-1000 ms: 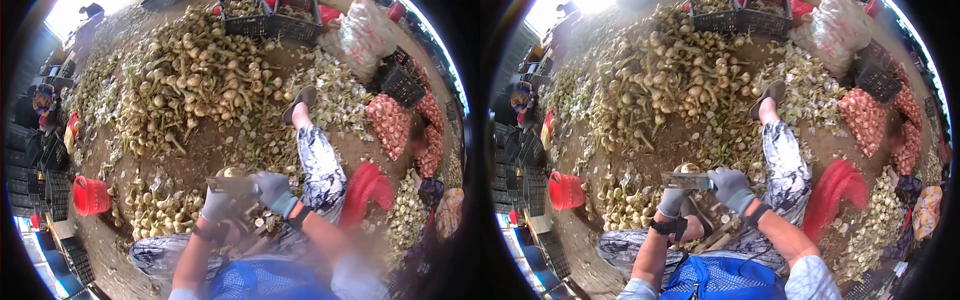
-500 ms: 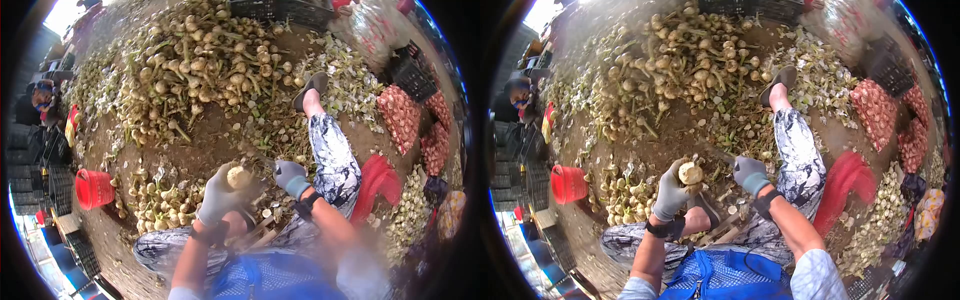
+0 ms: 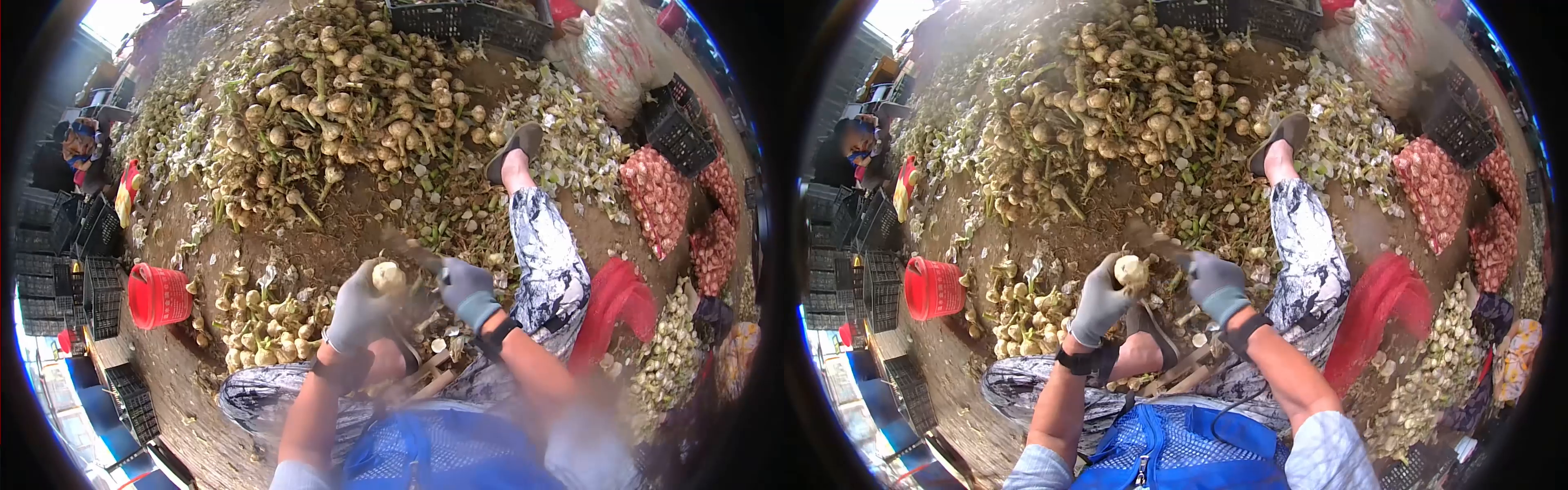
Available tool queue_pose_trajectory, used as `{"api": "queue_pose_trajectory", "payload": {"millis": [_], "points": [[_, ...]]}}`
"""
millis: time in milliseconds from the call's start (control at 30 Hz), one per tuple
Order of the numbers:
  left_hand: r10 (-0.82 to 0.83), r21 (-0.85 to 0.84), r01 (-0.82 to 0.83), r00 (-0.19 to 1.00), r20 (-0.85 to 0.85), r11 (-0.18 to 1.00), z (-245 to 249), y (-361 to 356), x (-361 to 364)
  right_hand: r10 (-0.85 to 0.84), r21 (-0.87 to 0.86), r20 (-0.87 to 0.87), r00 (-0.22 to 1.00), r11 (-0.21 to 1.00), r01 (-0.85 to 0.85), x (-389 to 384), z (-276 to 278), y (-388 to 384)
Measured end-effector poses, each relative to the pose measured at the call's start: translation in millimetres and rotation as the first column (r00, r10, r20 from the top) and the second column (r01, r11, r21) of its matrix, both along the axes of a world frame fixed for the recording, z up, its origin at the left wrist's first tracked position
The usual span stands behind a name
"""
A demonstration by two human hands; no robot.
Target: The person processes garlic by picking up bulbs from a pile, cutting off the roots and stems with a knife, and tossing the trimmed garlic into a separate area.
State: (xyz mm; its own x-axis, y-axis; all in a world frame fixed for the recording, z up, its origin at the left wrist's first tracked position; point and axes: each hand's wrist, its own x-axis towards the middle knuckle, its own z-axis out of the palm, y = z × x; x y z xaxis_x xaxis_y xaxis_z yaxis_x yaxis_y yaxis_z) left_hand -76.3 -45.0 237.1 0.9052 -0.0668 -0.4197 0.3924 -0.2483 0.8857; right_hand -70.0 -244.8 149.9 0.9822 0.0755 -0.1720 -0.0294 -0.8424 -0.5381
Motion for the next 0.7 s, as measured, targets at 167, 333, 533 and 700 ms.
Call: {"api": "queue_pose_trajectory", "payload": {"millis": [167, 333, 533, 700], "points": [[-0.372, 0.342, 0.222, 0.796, 0.477, 0.913, -29.0, 4.5, -4.9, -0.038, 0.214, -0.214, 0.976, 0.973, 0.084, -3.3, -8.8, -9.7], [-0.704, 0.727, 0.248, 0.568, 0.427, 0.641, -33.1, 9.0, -0.7, 0.238, 0.278, -0.197, 0.951, 0.944, -0.178, 18.3, 42.9, 4.3], [-0.575, 0.782, 0.372, 0.818, -0.020, 0.501, -1.9, 101.8, -19.1, 0.110, -0.007, -0.494, 0.863, 0.991, -0.130, 21.1, -28.4, -52.9], [-0.287, 0.615, 0.428, 0.903, -0.320, 0.662, -66.9, 200.6, 35.4, -0.069, 0.497, -0.561, 0.825, 0.769, 0.402, 26.4, -46.5, -33.5]]}}
